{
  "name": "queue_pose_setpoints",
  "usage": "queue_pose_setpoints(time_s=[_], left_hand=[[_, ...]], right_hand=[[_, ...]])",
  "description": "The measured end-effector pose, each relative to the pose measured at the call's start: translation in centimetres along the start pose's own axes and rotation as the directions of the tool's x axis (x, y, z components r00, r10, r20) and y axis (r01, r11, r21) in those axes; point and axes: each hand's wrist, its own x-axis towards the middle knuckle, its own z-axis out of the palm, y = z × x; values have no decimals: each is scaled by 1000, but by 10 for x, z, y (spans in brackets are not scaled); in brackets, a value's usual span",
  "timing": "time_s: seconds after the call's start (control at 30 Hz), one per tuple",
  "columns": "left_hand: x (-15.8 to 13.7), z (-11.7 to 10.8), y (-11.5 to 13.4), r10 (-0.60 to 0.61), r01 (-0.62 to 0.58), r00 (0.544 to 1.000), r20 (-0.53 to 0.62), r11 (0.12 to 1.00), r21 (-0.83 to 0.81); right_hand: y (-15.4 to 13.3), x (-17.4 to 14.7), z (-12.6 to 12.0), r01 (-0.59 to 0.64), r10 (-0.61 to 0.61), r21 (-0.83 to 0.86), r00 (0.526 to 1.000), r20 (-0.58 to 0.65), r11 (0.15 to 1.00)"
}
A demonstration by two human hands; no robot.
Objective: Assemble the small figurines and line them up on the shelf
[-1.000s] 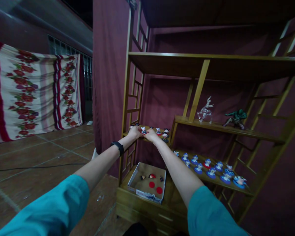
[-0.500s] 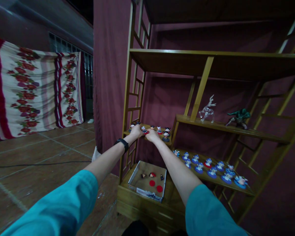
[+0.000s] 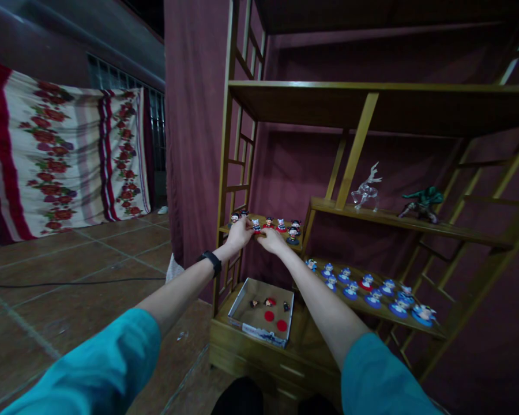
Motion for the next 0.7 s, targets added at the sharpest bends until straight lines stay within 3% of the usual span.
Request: queue_pose_setpoints(time_s=[0.13, 0.2, 0.33, 0.7], left_hand=[[-26, -3, 5, 230, -234, 972, 48, 968, 93], [-33, -3, 7, 268, -270, 963, 40, 947, 174], [-32, -4, 10, 224, -236, 972, 75, 930, 281], [-13, -6, 14, 146, -224, 957, 249, 919, 325]], right_hand=[[-1, -10, -4, 107, -107, -19, 994, -2, 994], [-2, -11, -4, 99, -99, -34, 995, -9, 995], [-3, -9, -3, 71, -71, -51, 997, 6, 996], [-8, 10, -2, -4, 19, -115, 991, 130, 993]])
